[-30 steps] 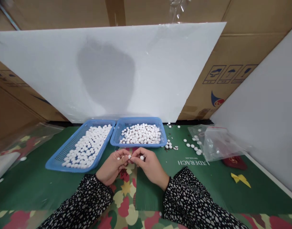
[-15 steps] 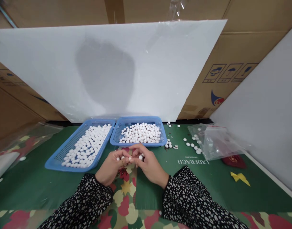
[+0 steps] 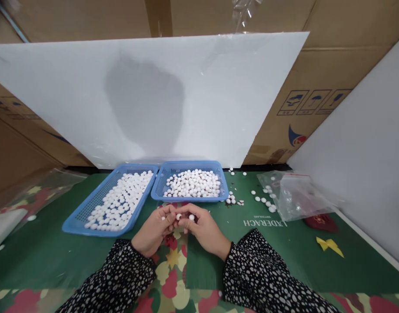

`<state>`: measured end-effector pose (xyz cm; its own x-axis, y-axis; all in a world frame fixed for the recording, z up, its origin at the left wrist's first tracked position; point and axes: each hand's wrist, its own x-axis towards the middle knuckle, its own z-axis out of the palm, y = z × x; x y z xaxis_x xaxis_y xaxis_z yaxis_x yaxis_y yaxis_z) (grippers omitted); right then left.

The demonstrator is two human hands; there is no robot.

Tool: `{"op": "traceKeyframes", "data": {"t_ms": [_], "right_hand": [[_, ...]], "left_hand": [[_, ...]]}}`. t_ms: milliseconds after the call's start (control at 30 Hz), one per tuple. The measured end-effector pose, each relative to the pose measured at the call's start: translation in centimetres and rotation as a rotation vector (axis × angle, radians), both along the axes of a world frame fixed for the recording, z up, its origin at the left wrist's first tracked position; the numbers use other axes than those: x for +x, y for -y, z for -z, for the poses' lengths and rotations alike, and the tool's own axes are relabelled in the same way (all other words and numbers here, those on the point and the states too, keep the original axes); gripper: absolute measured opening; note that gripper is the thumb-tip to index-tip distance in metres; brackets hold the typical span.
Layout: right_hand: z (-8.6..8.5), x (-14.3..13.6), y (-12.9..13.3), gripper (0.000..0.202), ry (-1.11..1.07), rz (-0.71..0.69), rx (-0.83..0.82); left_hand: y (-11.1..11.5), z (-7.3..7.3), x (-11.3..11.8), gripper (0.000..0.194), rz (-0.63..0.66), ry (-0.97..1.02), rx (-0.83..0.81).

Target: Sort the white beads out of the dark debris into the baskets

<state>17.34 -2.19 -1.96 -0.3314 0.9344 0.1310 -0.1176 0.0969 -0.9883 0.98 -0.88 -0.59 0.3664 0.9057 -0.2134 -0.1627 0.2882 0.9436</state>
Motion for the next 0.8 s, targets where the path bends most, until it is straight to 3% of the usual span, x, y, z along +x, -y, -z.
{"op": "traceKeyframes", "data": {"t_ms": [133,267,333,433,533,633,800], "right_hand": [[0.1,-0.1,0.3,0.027,-0.072,-0.021,-0.126],[-1.4,0.5,-1.1,0.022,-0.070,-0.029,-0.159],[-2.4,0.9,-3.2,0.020,0.077,0.031,-0.038],[-3.5,1.3,-7.0,0.018,0.459,0.229,0.380],[-3.8,1.1,-8.6,0.026,0.695,0.215,0.668],[-3.1,0.5,-6.7,0.022,0.760,0.258,0.748],[0.3,-0.4,-1.7,0.028,0.831,-0.003,0.623]], "left_hand": [[-0.3,-0.7,-0.5,0.040,-0.049,-0.040,-0.056],[-0.8,-2.2,-1.7,0.018,0.010,0.001,-0.107],[-1.1,-2.7,-2.2,0.013,0.027,0.025,-0.089],[-1.3,-2.7,-2.5,0.019,-0.031,0.044,0.003],[-1.4,-2.2,-2.5,0.030,-0.097,0.045,0.041],[-1.4,-1.9,-2.4,0.036,-0.129,0.040,0.063],[-1.2,-2.4,-2.4,0.040,-0.071,0.015,0.019]]}}
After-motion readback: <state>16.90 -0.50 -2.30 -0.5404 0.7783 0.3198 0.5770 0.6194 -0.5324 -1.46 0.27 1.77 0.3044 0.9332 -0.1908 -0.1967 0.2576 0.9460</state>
